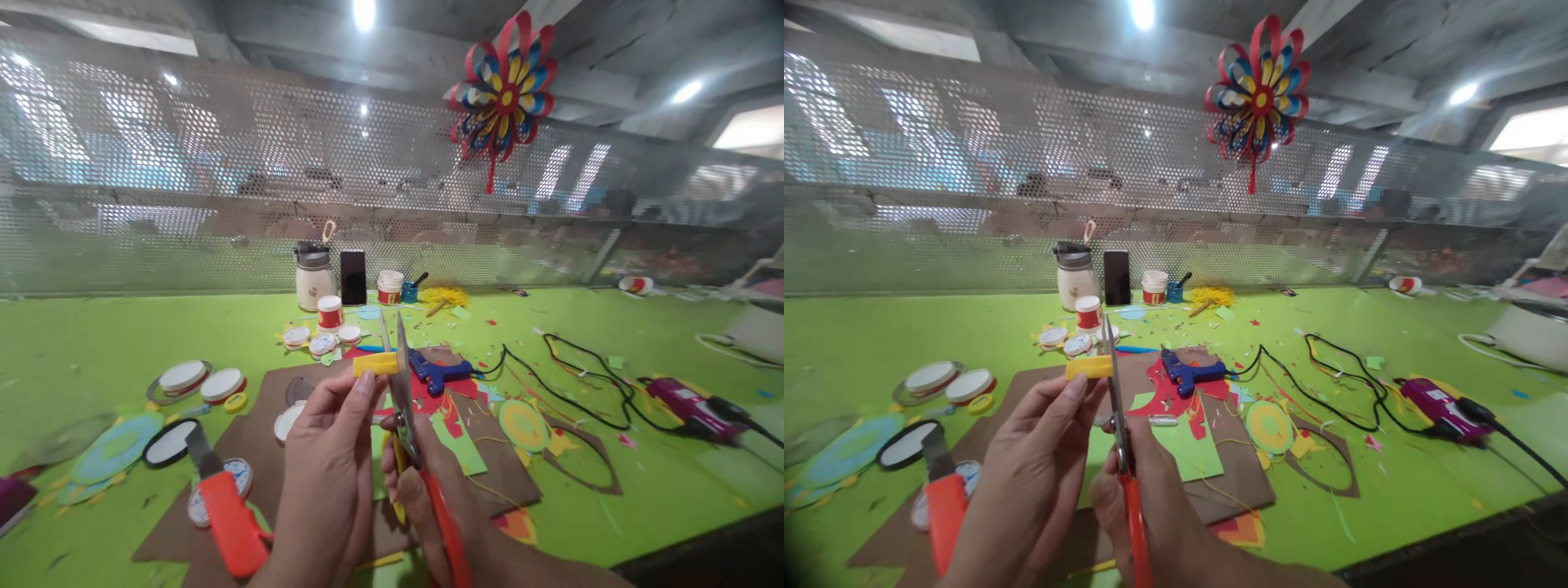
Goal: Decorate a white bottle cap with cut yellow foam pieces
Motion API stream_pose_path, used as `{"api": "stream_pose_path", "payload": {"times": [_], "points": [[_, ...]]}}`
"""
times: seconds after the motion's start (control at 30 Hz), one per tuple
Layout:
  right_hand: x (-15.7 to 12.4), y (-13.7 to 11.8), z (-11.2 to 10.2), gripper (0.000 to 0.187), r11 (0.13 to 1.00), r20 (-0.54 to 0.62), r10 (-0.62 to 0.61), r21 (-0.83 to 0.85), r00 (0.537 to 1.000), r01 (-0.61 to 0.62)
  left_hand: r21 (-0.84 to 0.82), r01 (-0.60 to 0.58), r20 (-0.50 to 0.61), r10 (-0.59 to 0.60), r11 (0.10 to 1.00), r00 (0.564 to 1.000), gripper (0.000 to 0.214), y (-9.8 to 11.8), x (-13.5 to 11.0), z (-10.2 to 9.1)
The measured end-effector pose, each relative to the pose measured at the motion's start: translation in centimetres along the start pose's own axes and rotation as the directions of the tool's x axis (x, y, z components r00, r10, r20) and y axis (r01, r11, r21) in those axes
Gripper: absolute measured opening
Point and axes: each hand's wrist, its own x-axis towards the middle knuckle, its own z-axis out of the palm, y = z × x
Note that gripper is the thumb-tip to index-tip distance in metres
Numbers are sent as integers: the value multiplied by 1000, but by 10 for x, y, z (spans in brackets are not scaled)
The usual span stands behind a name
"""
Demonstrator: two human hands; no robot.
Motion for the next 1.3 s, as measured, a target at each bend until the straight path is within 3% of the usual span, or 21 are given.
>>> {"api": "stream_pose_path", "payload": {"times": [0.43, 0.7, 0.97, 1.13, 1.3], "points": [[-2, -2, 2, 48, 998, -24, 60, 25, 998, -59, -14, 4, 11, -4, 1000, 1000, 15, -1, 0, -2], [0, 4, 8, 56, 994, -109, 80, 85, 991, -71, 13, -9, 4, 9, 1000, 1000, 11, 0, -3, -1], [-2, -2, 5, 45, 973, -80, 159, 183, 984, -143, 43, -62, 66, 59, 997, 996, 7, 2, 6, -8], [-1, -12, -6, 47, 995, -23, 74, 69, 997, -72, 80, -57, 100, 49, 995, 994, 9, 8, 9, -12], [-2, -29, -29, 39, 981, 66, 48, -190, 997, -34, 205, -56, 171, 20, 977, 985, 11, 19, 11, -19]]}}
